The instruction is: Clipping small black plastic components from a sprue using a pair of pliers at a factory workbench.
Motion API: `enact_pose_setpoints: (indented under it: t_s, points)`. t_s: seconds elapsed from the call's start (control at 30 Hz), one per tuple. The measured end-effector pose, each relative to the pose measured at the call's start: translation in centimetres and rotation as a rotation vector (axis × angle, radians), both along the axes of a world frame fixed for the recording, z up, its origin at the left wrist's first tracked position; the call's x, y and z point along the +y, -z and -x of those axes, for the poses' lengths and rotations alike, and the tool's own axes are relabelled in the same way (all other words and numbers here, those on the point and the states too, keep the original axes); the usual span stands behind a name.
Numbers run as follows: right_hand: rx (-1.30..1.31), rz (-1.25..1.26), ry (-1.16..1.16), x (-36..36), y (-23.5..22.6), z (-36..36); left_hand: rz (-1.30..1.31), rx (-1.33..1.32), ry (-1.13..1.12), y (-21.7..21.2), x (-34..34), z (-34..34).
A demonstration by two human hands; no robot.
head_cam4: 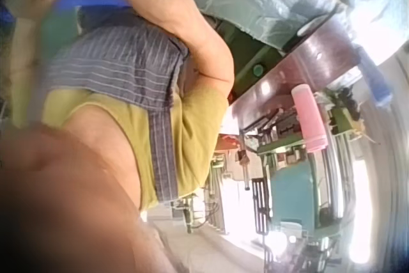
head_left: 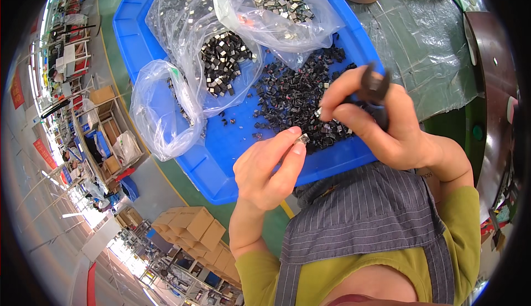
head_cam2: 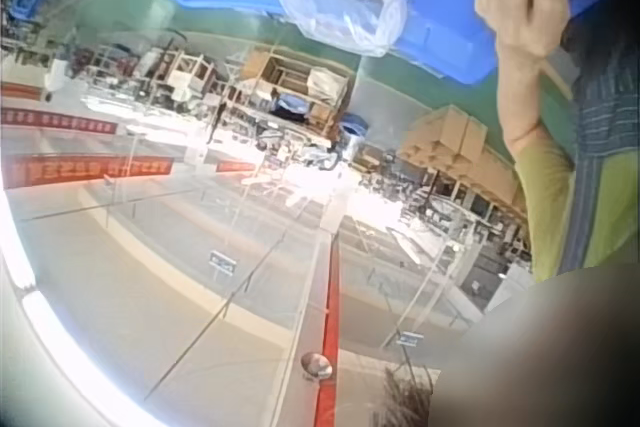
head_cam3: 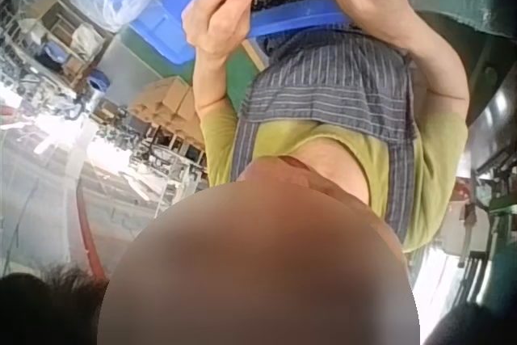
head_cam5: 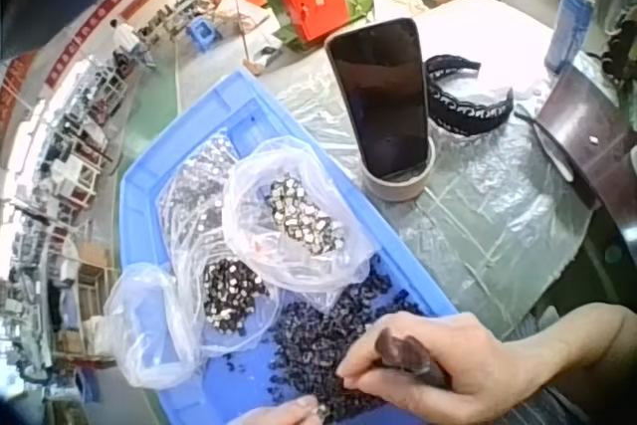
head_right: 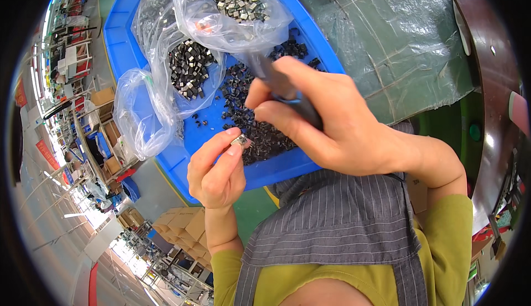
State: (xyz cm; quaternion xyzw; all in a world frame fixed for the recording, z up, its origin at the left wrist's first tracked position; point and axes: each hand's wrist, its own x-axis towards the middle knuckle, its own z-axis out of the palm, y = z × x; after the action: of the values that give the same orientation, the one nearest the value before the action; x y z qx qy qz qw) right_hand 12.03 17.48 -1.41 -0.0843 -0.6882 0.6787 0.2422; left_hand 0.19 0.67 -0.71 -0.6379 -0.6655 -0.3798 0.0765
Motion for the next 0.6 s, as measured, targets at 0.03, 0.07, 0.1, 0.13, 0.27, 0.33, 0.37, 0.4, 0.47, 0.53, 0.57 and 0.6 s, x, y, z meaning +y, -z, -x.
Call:
enact_pose_setpoints:
  t_s: [0.03, 0.07, 0.1, 0.13, 0.27, 0.33, 0.37, 0.4, 0.47, 0.53, 0.57, 0.6]
  points:
    - [0.081, -0.055, 0.083, -0.1, 0.1, -0.2, 0.001, -0.001, -0.002, 0.0, 0.0, 0.0]
    - [0.077, -0.15, 0.063, -0.1, 0.1, -0.6, -0.003, -0.01, -0.001, 0.0, 0.0, 0.0]
    - [0.073, -0.246, 0.042, 0.1, 0.0, -1.0, -0.007, -0.019, -0.001, 0.0, 0.0, -0.1]
    - [0.117, -0.322, 0.006, 0.4, 0.1, -1.4, -0.007, -0.02, -0.002, 0.1, 0.0, -0.1]
    - [-0.03, -0.452, -0.003, -0.6, -0.2, -2.2, -0.014, -0.012, -0.005, 0.1, 0.0, -0.1]
    - [-0.021, -0.433, 0.012, -0.8, -0.2, -2.5, -0.012, -0.008, -0.007, 0.1, -0.1, -0.2]
    - [-0.012, -0.415, 0.028, -0.8, -0.1, -2.6, -0.005, -0.008, -0.009, 0.0, -0.1, -0.2]
    - [-0.012, -0.414, 0.027, -0.7, 0.0, -2.8, 0.002, -0.007, -0.01, 0.0, -0.2, -0.2]
    - [0.01, -0.344, -0.016, -0.2, 0.3, -3.1, 0.006, -0.004, -0.011, -0.1, -0.2, -0.2]
    - [0.044, -0.291, 0.026, 0.3, 0.4, -3.4, 0.003, -0.008, -0.004, 0.0, 0.0, -0.3]
    - [0.08, -0.237, 0.064, 0.7, 0.5, -3.5, 0.006, -0.009, -0.001, 0.0, 0.1, -0.3]
    - [0.129, -0.215, 0.071, 1.2, 0.6, -3.6, 0.013, -0.007, -0.004, 0.0, 0.1, -0.3]
